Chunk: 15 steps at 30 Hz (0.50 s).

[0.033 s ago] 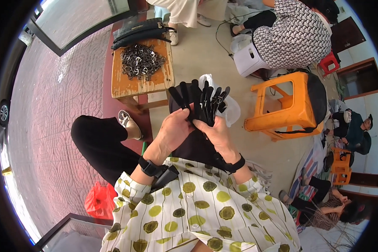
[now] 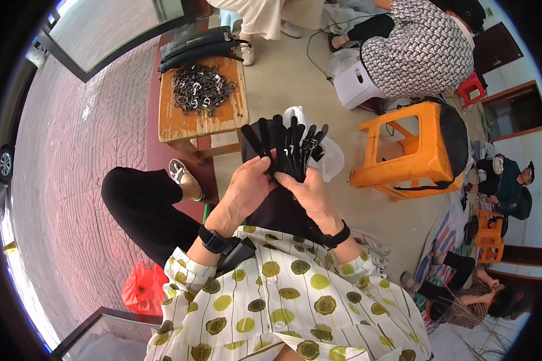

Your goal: The recorder is sorting and assembling black strap-like shoe components and plastic clips while seated in a workshop with others.

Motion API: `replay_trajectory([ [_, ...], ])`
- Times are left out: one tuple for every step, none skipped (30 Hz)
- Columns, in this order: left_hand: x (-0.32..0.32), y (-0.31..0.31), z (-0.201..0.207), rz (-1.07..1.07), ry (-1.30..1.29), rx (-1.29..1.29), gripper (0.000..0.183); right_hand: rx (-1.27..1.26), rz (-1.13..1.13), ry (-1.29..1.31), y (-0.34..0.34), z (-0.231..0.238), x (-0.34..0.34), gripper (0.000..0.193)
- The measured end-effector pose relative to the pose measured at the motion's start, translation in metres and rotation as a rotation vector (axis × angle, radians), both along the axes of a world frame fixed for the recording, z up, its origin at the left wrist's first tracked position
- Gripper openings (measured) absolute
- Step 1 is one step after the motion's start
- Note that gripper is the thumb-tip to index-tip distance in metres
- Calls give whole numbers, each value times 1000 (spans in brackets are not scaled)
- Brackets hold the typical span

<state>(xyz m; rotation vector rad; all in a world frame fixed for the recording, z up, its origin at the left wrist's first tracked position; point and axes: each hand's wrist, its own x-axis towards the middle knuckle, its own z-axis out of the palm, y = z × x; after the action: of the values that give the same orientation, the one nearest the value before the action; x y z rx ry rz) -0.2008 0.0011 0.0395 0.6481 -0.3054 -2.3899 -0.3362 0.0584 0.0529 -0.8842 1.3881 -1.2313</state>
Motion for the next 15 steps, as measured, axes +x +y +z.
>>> replay_trajectory([
  [0,0,-7,14,-23,-26,29,-75,-33,34,1,-1,2,24],
  [0,1,-13,22,-44,-53,27,20,91,204,1,-3,-4,31],
  [-1,1,-16,44,-41,-68,23,-34,89,249,2,-3,-3,31],
  [1,1,-18,69,-49,-120,22,-87,83,296,-1,-4,3,31],
  [1,1,-15,48,-34,-162,21,-180,0,394,-2,-13,5,31],
  [0,-1,-6,25,-12,-202,21,-109,27,456,0,-12,-1,28],
  [-5,-1,0,3,-34,-199,20,-94,37,403,0,-9,-9,27],
  [-3,-2,3,-5,-65,-203,19,-90,59,342,-1,-3,-11,26],
  [-3,-3,-5,3,-21,-190,21,-58,14,194,2,13,-11,24],
  [-1,-4,-10,-8,-20,-170,24,-34,-34,48,5,26,-11,23],
  [-8,-4,-14,-49,-49,-167,28,-10,-55,23,12,18,-23,24],
  [-12,-2,-13,-73,-56,-212,32,-88,-84,-72,13,3,-28,26],
  [-1,-6,-21,-26,-42,-265,38,57,-61,-180,12,25,-25,27],
  [-1,-7,-7,-66,-18,-281,43,47,-93,-235,14,15,-31,24],
  [2,-7,2,-18,-63,-315,46,-50,-63,-285,12,8,-40,25],
])
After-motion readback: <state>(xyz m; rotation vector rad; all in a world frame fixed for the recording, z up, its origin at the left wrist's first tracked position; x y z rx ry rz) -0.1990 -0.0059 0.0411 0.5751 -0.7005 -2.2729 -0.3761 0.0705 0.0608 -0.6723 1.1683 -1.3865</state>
